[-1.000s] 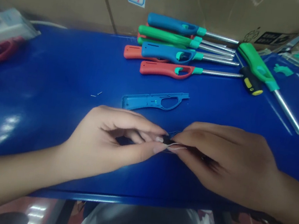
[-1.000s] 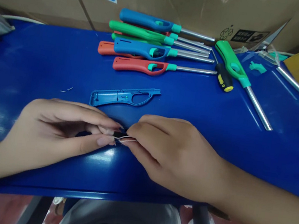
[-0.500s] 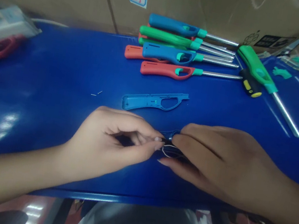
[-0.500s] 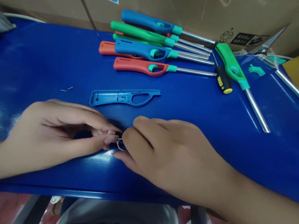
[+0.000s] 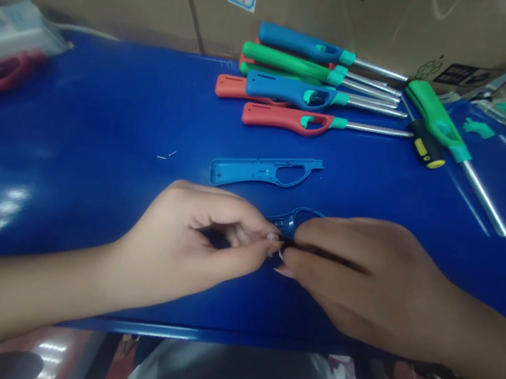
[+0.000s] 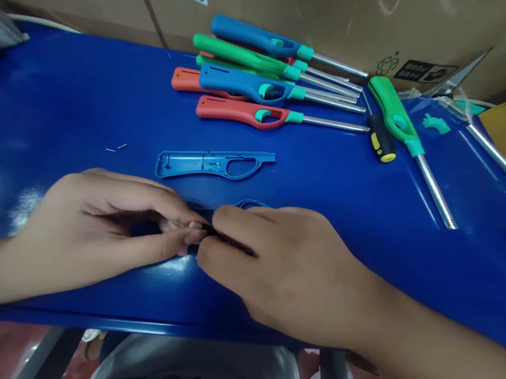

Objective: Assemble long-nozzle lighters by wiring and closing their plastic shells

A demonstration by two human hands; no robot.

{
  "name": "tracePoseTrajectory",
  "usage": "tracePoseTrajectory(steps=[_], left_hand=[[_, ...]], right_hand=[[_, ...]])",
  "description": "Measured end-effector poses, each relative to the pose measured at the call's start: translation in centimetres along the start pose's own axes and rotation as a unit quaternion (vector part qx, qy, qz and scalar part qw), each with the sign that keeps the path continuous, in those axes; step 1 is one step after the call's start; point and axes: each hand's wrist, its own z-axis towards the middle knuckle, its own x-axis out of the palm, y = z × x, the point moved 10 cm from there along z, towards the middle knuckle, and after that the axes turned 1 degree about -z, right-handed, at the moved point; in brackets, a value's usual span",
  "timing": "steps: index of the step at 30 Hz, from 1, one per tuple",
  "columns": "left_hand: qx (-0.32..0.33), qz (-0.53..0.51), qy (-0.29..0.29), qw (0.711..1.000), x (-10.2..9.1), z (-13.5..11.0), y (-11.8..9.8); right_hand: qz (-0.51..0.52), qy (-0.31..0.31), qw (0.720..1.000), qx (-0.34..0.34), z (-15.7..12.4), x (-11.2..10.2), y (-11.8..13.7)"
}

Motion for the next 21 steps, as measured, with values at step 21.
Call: tracePoseTrajectory(steps=[21], left_hand=[[0.046, 0.031, -0.021, 0.998, -0.1, -0.3, -0.6]], right_hand=[[0.070, -0.056, 0.994, 0.066, 0.3, -0.5, -0.6]])
